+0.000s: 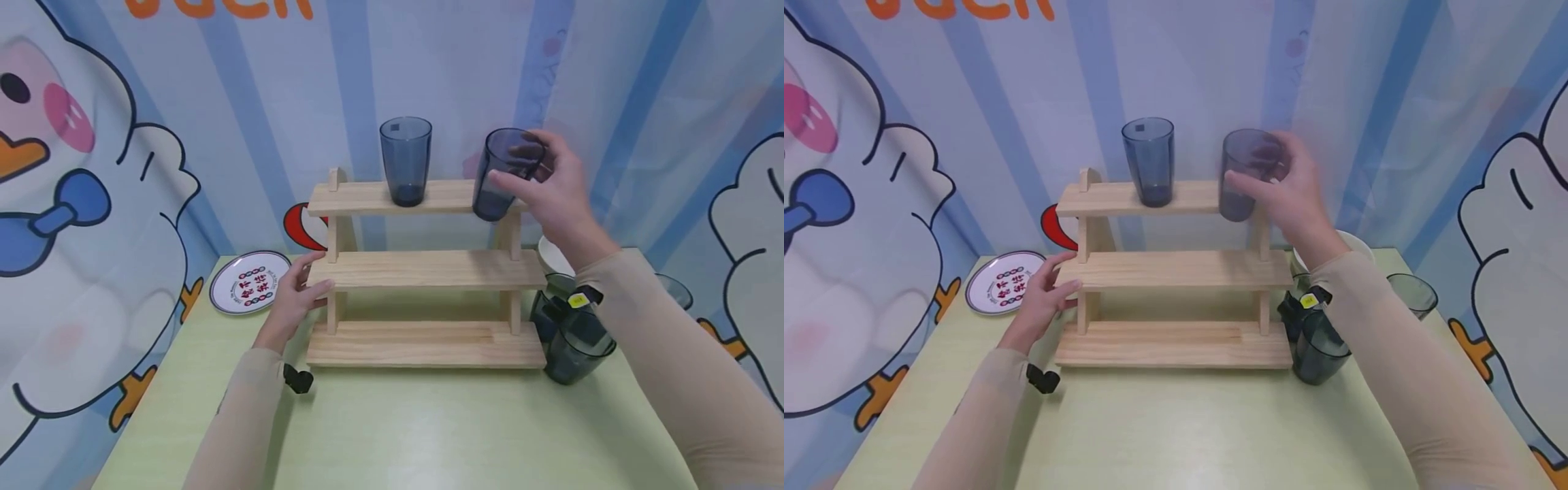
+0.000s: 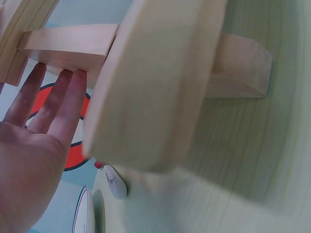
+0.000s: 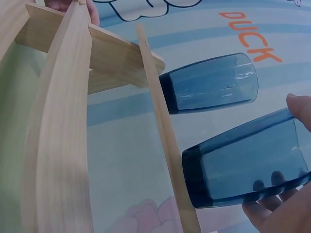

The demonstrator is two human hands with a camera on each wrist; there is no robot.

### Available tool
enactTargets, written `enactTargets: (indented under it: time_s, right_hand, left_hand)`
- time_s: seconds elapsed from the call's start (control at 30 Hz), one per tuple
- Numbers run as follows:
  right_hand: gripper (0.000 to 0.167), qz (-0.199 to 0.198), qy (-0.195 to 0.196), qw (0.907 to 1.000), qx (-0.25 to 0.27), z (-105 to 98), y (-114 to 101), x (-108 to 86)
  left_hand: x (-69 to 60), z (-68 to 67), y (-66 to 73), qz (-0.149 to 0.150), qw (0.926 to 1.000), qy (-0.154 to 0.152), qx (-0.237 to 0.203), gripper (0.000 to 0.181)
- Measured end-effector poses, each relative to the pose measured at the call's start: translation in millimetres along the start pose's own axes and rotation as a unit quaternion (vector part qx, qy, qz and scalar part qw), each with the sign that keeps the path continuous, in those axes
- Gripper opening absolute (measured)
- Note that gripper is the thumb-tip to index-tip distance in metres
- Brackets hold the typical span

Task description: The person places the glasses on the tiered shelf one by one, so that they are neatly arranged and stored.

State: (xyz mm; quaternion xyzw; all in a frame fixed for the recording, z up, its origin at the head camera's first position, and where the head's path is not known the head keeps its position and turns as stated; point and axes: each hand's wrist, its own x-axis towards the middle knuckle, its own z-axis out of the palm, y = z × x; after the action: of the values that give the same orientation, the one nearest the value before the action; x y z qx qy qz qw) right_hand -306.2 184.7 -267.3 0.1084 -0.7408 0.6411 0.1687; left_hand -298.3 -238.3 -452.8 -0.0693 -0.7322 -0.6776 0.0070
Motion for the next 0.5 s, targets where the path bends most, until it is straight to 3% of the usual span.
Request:
enactTargets:
  time_s: [0.5]
  right_hand:
    - [0.079, 0.026, -0.029, 0.9976, -0.058, 22, -2, 23.5]
  left_hand:
    - [0.6, 0.6, -1.1, 0.0, 1.0, 0.003, 0.0, 0.061]
